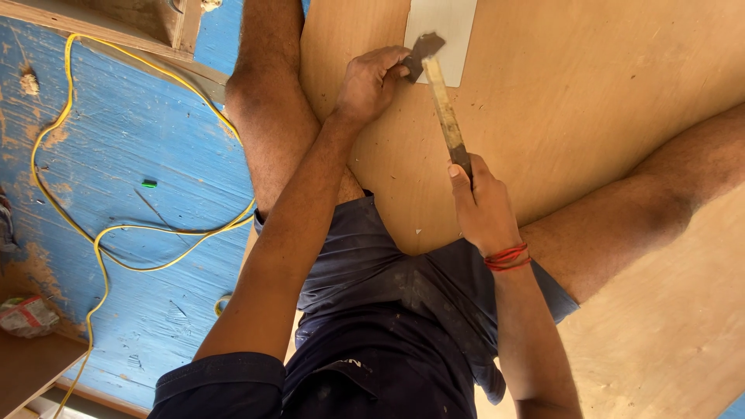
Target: The recorder uses a hammer and a small metal scraper to finish the edges of a white strip of material placed on a board on the floor.
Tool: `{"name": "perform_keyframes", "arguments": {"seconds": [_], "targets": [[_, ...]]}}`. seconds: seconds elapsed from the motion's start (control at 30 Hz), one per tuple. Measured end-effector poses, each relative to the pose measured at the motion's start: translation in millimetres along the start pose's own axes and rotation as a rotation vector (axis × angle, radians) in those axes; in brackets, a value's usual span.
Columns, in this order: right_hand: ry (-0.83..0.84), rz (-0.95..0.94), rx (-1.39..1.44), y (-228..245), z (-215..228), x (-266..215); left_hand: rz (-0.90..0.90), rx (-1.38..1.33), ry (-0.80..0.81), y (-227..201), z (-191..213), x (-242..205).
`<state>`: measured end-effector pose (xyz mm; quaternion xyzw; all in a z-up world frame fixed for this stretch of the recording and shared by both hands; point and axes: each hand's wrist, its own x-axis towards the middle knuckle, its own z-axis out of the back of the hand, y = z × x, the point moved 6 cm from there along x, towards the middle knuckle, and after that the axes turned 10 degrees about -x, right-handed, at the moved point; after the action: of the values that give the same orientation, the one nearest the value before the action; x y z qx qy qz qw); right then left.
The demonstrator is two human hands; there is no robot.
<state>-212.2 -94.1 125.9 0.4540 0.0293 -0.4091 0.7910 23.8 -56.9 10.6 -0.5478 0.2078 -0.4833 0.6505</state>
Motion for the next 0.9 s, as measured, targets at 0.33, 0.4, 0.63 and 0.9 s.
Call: {"name": "perform_keyframes", "arguments": {"seconds": [0.33, 0.4, 0.63, 0.9], "targets": [[0.038, -0.043, -0.011, -21, -8, 1, -0.002, 0.008, -0.026, -3, 5, -3], [0.075, -0.098, 0.146, -38, -15, -7, 0.015, -0.038, 0.023, 0, 9, -4], [0.082, -0.205, 0.405, -78, -23, -29, 0.14, -0.489, -0.403, 50, 47, -14], [0.046, -0.293, 0.524, -88, -22, -23, 0.302, -0.085, -0.397, 31, 18, -16]]}}
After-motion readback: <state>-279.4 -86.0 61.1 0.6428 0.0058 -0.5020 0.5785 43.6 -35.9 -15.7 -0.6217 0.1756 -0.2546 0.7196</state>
